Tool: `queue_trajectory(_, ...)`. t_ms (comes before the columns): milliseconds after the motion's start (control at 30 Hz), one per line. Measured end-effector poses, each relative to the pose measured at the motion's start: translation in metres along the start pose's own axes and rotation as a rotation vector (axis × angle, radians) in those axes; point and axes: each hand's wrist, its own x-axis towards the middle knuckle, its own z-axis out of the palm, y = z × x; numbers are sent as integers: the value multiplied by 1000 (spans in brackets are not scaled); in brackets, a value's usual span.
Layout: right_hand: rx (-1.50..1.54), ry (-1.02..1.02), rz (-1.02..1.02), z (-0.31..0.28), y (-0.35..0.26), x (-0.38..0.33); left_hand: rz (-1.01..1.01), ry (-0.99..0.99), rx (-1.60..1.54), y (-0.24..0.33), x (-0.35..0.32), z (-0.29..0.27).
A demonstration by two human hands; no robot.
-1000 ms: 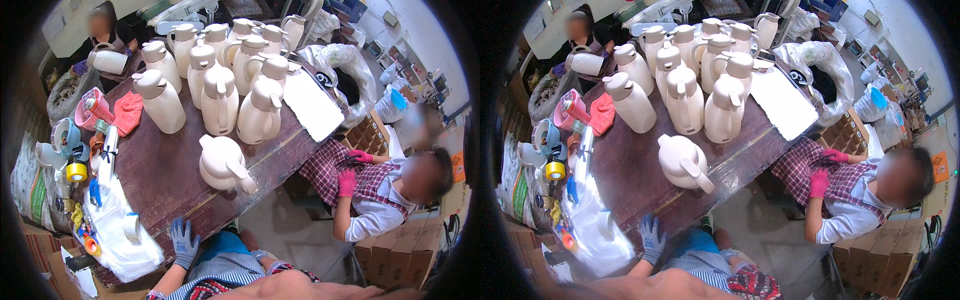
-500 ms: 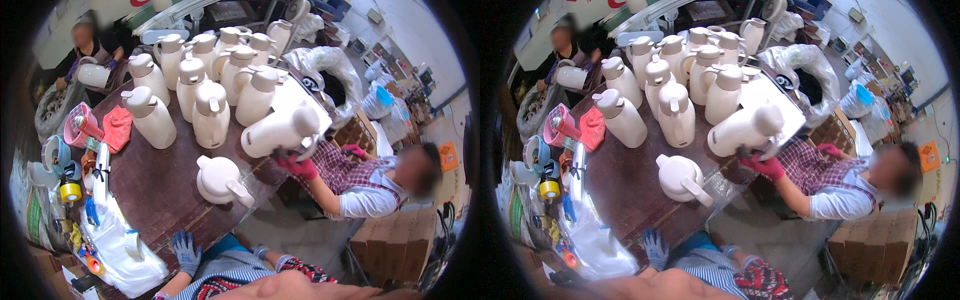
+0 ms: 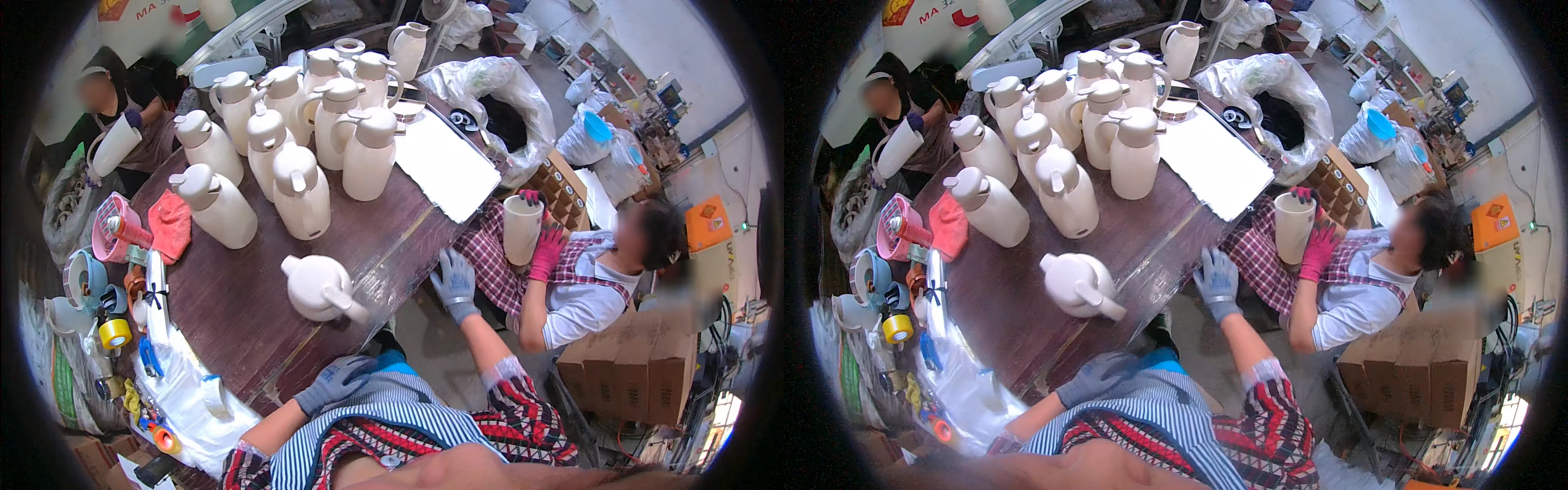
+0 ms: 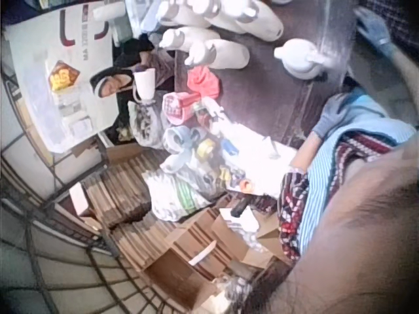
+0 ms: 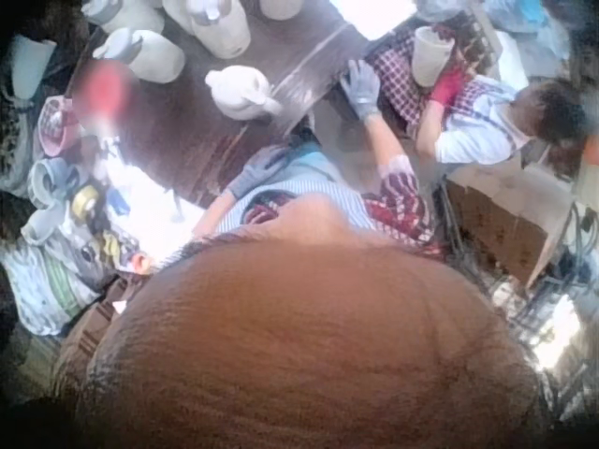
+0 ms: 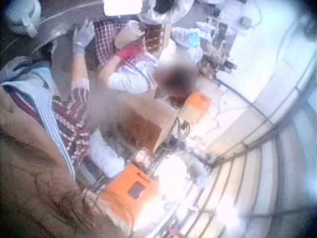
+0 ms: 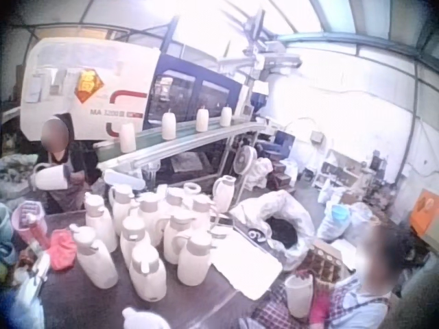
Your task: The person assembles white thermos flasks at a workbench. They unwrap a flask, insert the inner metal liner, and screw on the lid. The person repeats this process for multiple flasks, placing the assembled units on the table.
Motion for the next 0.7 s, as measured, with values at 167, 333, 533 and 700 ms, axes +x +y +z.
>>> queue_trajectory(167, -104, -36, -135, 66, 31, 154, -63, 5, -190, 37, 126, 7)
queue_trajectory(333, -159, -459, 128, 111, 68, 203, -266, 297, -383, 25, 237, 36)
queue_trajectory(533, -238, -277, -132, 144, 122, 214, -391, 682, -916, -35, 373, 43)
queue_trajectory(700, 85, -452, -226, 144, 175, 259, -312, 627, -1521, -89, 477, 25)
